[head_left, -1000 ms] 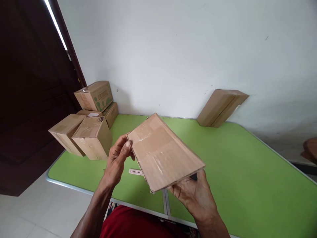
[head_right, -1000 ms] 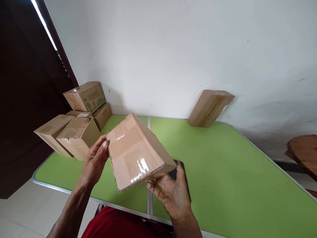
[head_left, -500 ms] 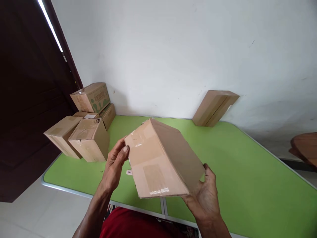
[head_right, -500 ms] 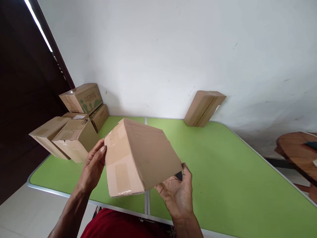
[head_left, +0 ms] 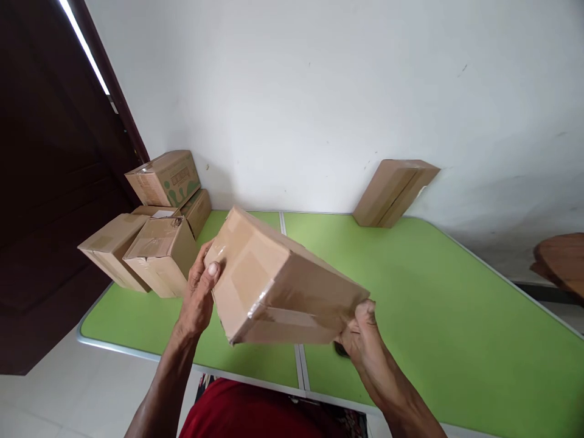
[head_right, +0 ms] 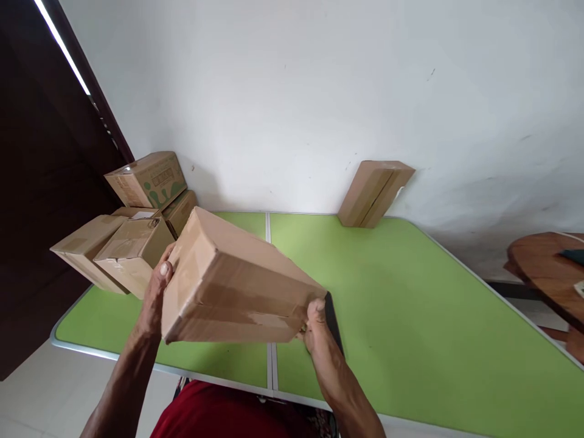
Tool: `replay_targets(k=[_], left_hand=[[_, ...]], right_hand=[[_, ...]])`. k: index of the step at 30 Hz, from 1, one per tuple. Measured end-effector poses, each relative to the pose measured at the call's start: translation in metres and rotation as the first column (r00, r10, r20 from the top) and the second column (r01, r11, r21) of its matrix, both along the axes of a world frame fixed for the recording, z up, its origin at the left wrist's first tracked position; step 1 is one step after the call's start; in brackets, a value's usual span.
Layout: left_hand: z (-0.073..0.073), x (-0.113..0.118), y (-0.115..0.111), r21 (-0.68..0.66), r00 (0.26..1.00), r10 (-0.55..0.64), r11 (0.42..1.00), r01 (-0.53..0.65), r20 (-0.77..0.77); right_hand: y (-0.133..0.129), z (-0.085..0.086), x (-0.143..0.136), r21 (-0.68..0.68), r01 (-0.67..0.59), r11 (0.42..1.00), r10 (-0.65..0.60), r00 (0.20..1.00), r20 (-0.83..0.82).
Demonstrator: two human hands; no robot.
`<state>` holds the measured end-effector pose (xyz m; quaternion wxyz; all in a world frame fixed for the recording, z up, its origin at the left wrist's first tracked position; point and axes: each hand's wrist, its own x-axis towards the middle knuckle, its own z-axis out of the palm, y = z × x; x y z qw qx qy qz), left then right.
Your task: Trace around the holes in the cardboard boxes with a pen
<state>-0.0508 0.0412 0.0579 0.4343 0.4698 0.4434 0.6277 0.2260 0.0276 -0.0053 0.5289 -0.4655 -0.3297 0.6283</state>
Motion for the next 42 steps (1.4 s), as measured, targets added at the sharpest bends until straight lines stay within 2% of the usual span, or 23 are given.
replay_targets(k=[2, 6, 9, 13, 17, 22, 26, 31, 34, 38, 42], left_hand=[[0.000, 0.006, -0.002, -0.041, 0.999, 0.032, 0.999, -0.031, 0.031], [-0.003, 0.010, -0.006, -0.039, 0.999, 0.021, 0.999, -0.020, 0.037], [-0.009, 0.005, -0.008, -0.033, 1.000, 0.013, 0.999, -0.012, 0.025], [-0.019, -0.006, -0.011, 0.031, 0.997, -0.061, 0.998, 0.063, -0.042], [-0.021, -0.010, -0.011, 0.072, 0.994, -0.070, 0.995, 0.076, -0.085], [-0.013, -0.004, -0.016, 0.103, 0.988, -0.098, 0.988, 0.111, -0.118], [-0.001, 0.002, -0.025, 0.155, 0.964, -0.042, 0.984, 0.085, -0.262], [0.014, 0.003, -0.036, 0.177, 0.885, 0.016, 0.981, 0.076, -0.465], [0.018, 0.002, -0.039, 0.201, 0.807, 0.134, 0.979, -0.019, -0.575], [0.021, 0.001, -0.040, 0.257, 0.733, 0.266, 0.958, -0.129, -0.626], [0.022, -0.002, -0.036, 0.246, 0.717, 0.239, 0.964, -0.097, -0.655]], right_hand=[[-0.004, 0.000, -0.001, 0.011, 0.074, 0.997, -0.074, 0.997, 0.032], [-0.011, 0.010, -0.003, 0.055, 0.075, 0.996, -0.075, 0.997, -0.005], [-0.010, 0.017, -0.005, 0.044, 0.136, 0.990, -0.135, 0.991, -0.027], [-0.009, 0.022, -0.009, -0.039, 0.107, 0.994, -0.107, 0.994, -0.018], [-0.014, 0.026, -0.012, -0.030, 0.136, 0.990, -0.136, 0.991, -0.008], [-0.016, 0.027, -0.008, -0.023, 0.168, 0.986, -0.168, 0.986, -0.004], [-0.012, 0.023, 0.000, -0.066, 0.156, 0.985, -0.159, 0.987, -0.031], [-0.009, 0.019, 0.000, -0.143, 0.098, 0.985, -0.109, 0.991, -0.076], [-0.008, 0.017, -0.003, -0.181, 0.091, 0.979, -0.108, 0.990, -0.088], [-0.016, 0.011, -0.006, -0.223, 0.049, 0.974, -0.064, 0.996, -0.060], [-0.024, 0.004, -0.005, -0.285, 0.032, 0.958, -0.040, 0.999, -0.021]])
